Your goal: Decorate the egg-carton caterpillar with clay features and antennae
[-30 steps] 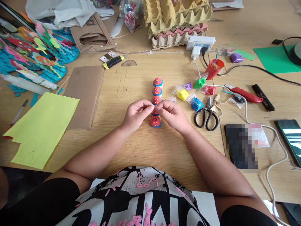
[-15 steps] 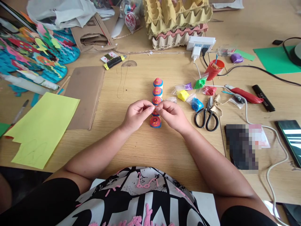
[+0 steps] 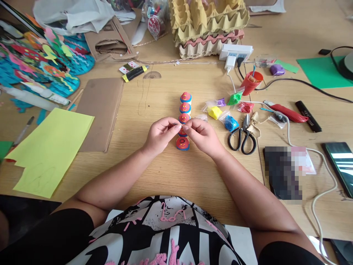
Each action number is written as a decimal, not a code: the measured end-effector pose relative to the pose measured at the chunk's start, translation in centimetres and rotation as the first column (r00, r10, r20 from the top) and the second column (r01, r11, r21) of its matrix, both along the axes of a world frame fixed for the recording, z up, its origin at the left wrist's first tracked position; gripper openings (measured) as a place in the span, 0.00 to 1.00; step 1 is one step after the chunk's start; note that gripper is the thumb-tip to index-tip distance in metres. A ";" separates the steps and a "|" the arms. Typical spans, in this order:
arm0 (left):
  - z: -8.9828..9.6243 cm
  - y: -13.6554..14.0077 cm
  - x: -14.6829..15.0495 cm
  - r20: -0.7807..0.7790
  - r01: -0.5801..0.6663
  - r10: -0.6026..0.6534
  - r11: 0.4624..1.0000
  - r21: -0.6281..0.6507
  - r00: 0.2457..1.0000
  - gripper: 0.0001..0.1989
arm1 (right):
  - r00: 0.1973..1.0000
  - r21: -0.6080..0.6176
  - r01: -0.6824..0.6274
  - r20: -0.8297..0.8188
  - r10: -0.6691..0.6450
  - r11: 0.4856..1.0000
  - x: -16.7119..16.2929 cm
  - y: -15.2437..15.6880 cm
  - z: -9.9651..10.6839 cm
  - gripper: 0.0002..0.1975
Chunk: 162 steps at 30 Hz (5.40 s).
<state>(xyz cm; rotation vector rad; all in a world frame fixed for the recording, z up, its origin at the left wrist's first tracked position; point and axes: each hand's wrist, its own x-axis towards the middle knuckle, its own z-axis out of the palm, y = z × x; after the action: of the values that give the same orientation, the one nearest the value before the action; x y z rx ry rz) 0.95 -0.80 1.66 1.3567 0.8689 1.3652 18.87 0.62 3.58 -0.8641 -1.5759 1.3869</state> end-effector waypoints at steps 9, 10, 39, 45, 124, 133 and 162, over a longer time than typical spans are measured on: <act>-0.6 0.2 -0.2 -0.016 -0.009 0.009 1.000 0.027 1.000 0.15 | 0.999 0.011 0.032 -0.002 -0.032 0.999 0.1 0.1 0.4 0.21; -0.6 0.2 -0.2 -0.041 -0.030 0.032 0.998 0.047 0.999 0.14 | 0.999 0.009 0.041 0.001 -0.041 0.999 0.1 0.0 0.4 0.21; 0.0 0.1 -0.8 -0.394 -0.126 0.415 0.803 0.583 0.820 0.04 | 0.995 -0.090 0.070 -0.058 -0.075 0.993 -0.1 0.3 -0.4 0.21; -0.1 0.1 -0.8 -0.400 -0.110 0.428 0.782 0.614 0.811 0.05 | 0.992 -0.080 0.095 -0.080 -0.101 0.992 -0.2 0.4 -0.4 0.20; -0.4 0.2 -0.9 -0.425 -0.136 0.453 0.792 0.594 0.784 0.06 | 0.995 -0.067 0.096 -0.020 -0.098 0.993 0.0 0.5 -0.8 0.23; -0.3 0.2 -0.9 -0.399 -0.149 0.431 0.807 0.571 0.809 0.04 | 0.997 -0.054 0.068 0.023 -0.067 0.996 0.3 0.4 -0.7 0.21; -0.3 0.3 -0.9 -0.372 -0.158 0.431 0.801 0.578 0.822 0.04 | 0.986 0.021 0.166 0.023 -0.167 0.986 0.5 0.6 -0.5 0.20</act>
<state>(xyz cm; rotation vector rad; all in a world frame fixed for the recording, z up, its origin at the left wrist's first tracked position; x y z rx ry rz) 0.07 -0.54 1.38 2.1326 1.1366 1.6115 19.35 1.21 3.07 -0.9813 -1.4967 1.2452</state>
